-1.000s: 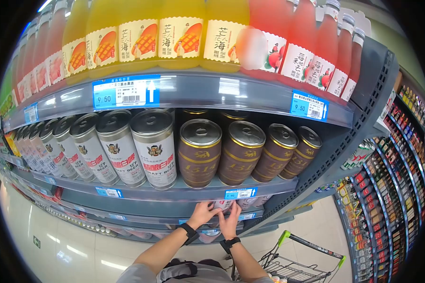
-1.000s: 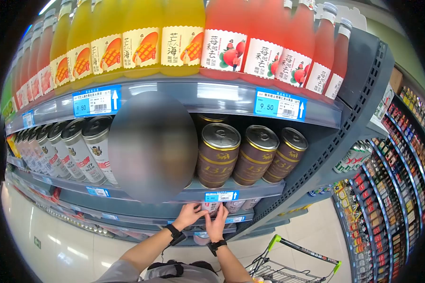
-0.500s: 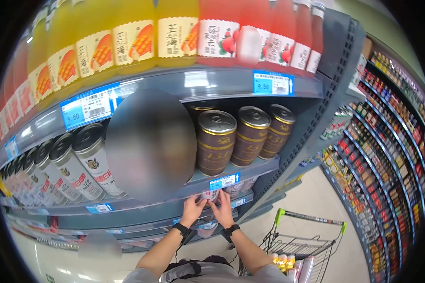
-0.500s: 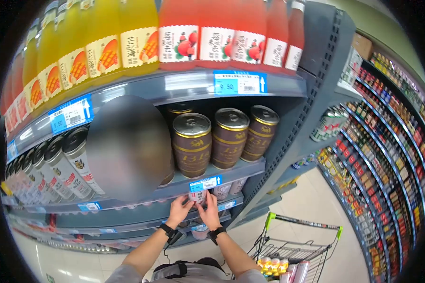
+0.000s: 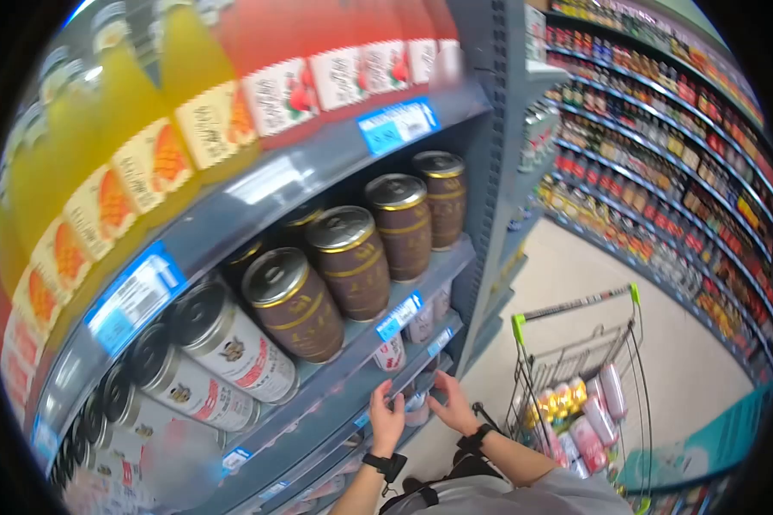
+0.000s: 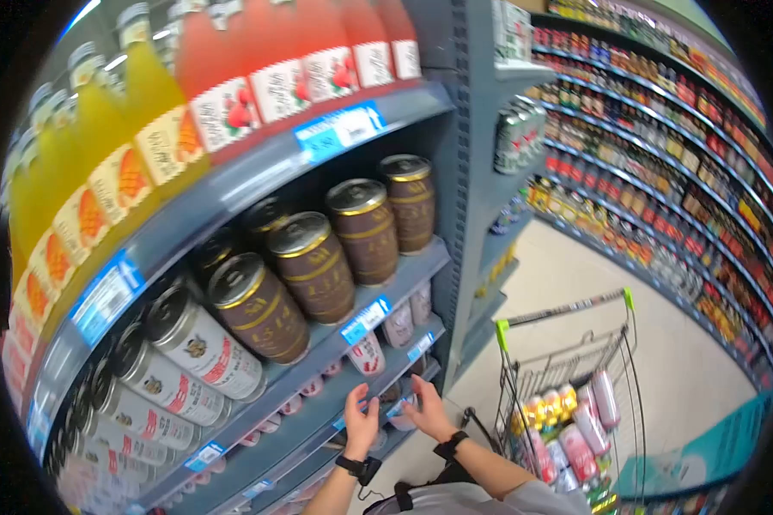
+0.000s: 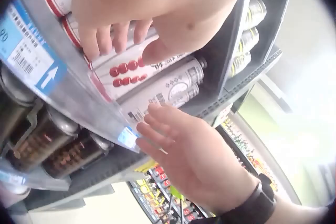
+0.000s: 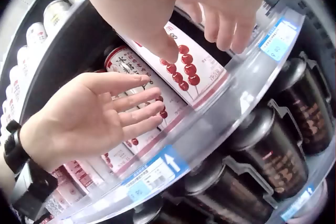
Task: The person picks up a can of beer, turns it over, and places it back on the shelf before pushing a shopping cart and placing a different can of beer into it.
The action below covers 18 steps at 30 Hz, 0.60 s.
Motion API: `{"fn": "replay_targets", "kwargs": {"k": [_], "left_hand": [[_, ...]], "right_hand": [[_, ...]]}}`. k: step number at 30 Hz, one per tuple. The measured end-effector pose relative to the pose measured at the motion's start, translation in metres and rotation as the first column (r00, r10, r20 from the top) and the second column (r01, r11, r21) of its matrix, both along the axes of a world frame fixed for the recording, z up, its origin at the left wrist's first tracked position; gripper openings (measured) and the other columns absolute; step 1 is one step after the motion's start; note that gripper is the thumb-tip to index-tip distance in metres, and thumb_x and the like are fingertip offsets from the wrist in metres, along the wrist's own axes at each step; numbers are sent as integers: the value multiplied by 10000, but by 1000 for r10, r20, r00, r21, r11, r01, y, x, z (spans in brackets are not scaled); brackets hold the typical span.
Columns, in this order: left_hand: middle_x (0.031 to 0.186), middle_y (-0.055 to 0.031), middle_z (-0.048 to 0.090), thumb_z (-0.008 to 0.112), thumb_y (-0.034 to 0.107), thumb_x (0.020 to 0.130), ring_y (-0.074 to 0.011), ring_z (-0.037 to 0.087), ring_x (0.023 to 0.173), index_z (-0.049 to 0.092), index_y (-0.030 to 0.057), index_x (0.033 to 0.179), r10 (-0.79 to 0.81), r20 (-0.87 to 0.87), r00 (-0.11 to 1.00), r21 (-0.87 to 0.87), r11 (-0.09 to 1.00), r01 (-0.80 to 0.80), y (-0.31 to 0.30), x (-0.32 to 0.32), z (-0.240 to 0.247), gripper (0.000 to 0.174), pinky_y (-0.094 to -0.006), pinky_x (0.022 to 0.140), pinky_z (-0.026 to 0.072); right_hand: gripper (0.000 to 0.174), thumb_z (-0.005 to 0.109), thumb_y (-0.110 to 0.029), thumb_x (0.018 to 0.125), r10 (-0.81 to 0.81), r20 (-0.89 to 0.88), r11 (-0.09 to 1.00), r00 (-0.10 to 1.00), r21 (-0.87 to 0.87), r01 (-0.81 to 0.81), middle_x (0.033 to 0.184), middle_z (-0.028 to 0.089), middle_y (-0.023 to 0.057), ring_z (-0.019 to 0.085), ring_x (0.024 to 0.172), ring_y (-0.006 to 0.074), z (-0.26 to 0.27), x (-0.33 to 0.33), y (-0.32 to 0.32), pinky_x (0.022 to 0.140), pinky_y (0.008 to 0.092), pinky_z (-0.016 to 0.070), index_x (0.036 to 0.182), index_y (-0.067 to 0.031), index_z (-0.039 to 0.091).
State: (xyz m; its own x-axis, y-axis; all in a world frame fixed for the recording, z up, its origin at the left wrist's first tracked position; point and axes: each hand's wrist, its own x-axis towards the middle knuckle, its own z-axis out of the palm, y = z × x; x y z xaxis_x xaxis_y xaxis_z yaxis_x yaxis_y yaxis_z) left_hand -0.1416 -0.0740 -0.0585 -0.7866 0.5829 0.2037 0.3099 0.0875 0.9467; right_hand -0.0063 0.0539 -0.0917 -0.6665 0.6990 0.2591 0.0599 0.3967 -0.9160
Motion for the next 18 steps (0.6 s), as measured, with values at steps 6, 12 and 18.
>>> {"fn": "replay_targets", "kwargs": {"k": [6,12,18], "left_hand": [[1209,-161,645,675,117,901,-298,617,1127,587,22,1260,-330,13,944,-68,941,330,20,77,-14,382,-393,922,494],[1151,-134,653,697,120,883,-276,628,1084,625,41,1177,-660,69,748,-111,740,663,58,158,-35,313,-377,861,522],[1092,-115,663,703,131,885,-258,647,1036,659,59,1126,-845,49,533,-201,514,834,94,220,-37,255,-359,831,539]], "right_hand": [[605,748,-142,857,-424,128,874,896,-199,443,1143,650,147,639,1055,247,0,127,-43,951,372,512,1394,-39,489],[537,738,-116,853,-695,60,685,716,-247,686,1134,639,117,628,1012,219,3,192,-48,910,344,512,1342,-35,529],[523,740,-110,852,-889,42,447,456,-140,884,1086,633,124,615,958,216,4,278,-29,887,342,507,1321,-6,533]]}}
